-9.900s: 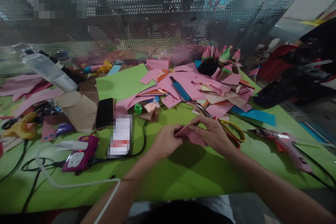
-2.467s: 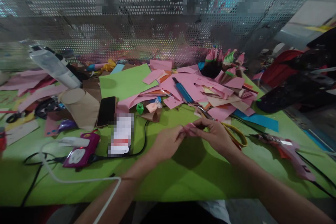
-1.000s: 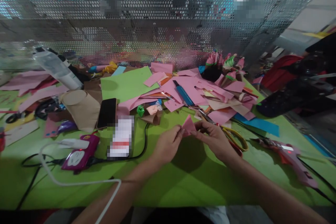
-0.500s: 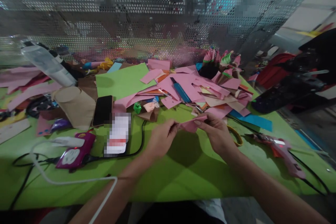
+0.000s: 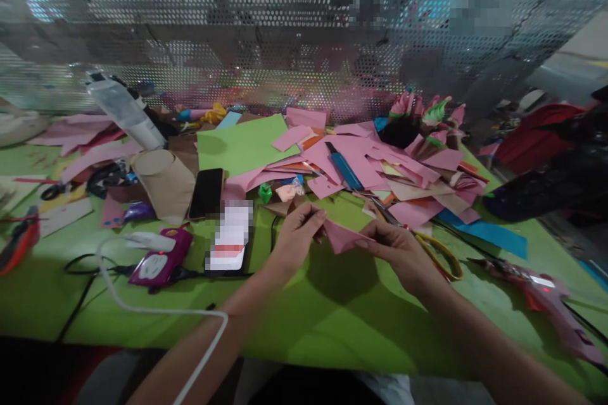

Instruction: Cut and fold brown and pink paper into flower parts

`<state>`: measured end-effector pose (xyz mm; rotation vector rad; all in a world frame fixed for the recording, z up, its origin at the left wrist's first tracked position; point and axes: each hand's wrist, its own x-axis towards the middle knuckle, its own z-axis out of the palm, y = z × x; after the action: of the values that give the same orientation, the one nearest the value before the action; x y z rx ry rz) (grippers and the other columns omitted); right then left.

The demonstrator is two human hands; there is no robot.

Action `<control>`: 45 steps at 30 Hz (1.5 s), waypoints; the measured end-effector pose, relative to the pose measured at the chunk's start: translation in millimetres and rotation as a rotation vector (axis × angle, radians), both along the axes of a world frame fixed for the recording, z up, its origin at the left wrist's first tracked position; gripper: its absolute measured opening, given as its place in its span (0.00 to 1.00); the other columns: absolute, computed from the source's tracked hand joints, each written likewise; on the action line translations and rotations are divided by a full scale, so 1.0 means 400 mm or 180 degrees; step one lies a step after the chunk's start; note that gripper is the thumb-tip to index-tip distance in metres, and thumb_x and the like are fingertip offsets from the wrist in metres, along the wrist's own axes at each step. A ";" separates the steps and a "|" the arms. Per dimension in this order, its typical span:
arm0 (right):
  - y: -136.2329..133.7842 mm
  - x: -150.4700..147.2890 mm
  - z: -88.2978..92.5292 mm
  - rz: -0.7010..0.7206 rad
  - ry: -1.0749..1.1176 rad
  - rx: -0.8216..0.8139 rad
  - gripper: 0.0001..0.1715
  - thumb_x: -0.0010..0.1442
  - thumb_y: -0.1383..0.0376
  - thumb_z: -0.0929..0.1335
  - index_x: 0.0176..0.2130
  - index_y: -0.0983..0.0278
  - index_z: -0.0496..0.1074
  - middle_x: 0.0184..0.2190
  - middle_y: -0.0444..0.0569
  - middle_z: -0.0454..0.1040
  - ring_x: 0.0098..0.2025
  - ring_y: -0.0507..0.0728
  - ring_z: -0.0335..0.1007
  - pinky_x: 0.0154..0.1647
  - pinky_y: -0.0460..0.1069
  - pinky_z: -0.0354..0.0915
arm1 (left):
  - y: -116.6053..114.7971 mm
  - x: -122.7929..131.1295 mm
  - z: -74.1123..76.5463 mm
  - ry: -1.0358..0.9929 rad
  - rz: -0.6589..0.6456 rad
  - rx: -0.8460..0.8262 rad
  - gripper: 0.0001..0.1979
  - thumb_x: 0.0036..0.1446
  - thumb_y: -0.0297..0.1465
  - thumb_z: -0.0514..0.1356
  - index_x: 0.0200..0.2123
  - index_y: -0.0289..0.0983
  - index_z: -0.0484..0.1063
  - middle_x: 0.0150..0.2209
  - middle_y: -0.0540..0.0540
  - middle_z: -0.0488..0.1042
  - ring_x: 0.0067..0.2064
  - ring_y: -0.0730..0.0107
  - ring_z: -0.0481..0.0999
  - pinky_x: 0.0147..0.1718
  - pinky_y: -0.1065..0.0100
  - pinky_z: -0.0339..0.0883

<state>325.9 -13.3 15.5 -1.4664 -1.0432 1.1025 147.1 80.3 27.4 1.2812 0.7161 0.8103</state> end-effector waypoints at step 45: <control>0.004 0.006 -0.012 -0.0518 -0.0580 0.0544 0.14 0.51 0.54 0.75 0.33 0.60 0.79 0.30 0.48 0.79 0.33 0.57 0.72 0.35 0.52 0.67 | -0.014 0.018 -0.030 0.0242 -0.0277 -0.0349 0.10 0.57 0.37 0.64 0.33 0.36 0.74 0.30 0.48 0.75 0.31 0.70 0.72 0.35 0.67 0.67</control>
<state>328.5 -11.6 10.7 -1.5043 -1.0944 0.7568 154.3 74.7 15.4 1.2406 0.7502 0.6462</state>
